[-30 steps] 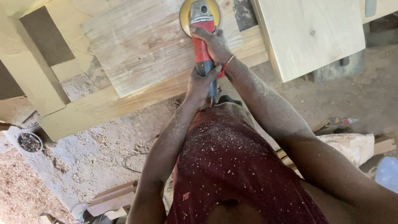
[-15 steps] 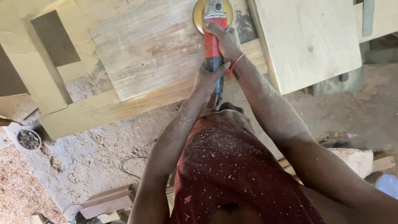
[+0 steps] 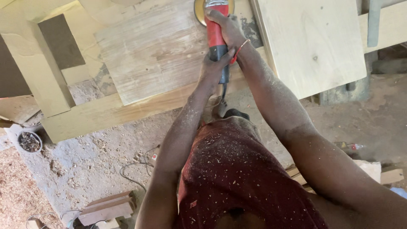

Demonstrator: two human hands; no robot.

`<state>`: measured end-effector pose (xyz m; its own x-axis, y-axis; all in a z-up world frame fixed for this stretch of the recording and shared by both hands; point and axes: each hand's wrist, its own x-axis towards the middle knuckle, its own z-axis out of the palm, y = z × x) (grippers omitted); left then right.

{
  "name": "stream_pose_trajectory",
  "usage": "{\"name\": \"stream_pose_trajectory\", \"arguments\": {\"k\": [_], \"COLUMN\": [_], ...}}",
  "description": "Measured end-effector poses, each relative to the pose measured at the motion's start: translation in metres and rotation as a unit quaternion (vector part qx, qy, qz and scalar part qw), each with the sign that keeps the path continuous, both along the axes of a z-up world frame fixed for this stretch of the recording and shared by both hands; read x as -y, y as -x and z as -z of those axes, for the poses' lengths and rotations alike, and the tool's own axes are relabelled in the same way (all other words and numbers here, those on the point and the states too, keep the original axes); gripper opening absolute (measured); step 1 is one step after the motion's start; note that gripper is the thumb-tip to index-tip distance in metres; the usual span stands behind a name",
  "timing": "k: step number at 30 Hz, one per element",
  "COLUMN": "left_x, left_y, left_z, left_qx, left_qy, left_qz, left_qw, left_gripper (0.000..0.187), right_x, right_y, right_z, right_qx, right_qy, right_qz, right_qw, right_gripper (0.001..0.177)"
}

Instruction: The person uses a power sander to smooth a wooden board, moving the tool across the surface and periodically turning or repositioning the board by hand.

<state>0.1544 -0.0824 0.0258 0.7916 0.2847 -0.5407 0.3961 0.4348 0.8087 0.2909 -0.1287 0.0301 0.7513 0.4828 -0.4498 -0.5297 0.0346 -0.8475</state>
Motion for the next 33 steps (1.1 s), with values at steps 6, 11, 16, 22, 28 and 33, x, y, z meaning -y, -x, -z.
{"name": "stream_pose_trajectory", "arguments": {"k": [6, 11, 16, 22, 28, 33], "left_x": [-0.018, -0.016, -0.021, -0.032, -0.019, -0.009], "left_y": [0.001, -0.007, -0.019, 0.002, -0.01, 0.003], "left_z": [-0.014, -0.018, -0.021, -0.016, 0.014, 0.02], "left_qx": [-0.032, -0.013, -0.013, -0.016, 0.021, 0.008], "left_qy": [0.0, -0.012, -0.025, 0.013, -0.039, -0.03], "left_qz": [-0.007, -0.006, 0.016, -0.009, 0.032, 0.061], "left_qw": [0.999, 1.0, 0.999, 1.0, 0.999, 0.998], "left_gripper": [0.051, 0.054, 0.053, 0.056, 0.061, 0.064], "right_x": [-0.028, -0.025, -0.024, -0.042, -0.018, 0.012], "right_y": [0.002, -0.01, -0.019, -0.003, -0.014, -0.012], "right_z": [-0.004, 0.004, 0.0, 0.012, 0.038, 0.037], "right_qx": [0.0, 0.008, 0.023, 0.018, 0.003, -0.026], "right_qy": [0.021, 0.005, 0.008, -0.008, 0.013, -0.007], "right_qz": [-0.043, -0.031, -0.025, -0.04, -0.046, -0.008], "right_qw": [0.999, 0.999, 0.999, 0.999, 0.999, 1.0], "right_gripper": [0.046, 0.048, 0.046, 0.047, 0.044, 0.041]}}
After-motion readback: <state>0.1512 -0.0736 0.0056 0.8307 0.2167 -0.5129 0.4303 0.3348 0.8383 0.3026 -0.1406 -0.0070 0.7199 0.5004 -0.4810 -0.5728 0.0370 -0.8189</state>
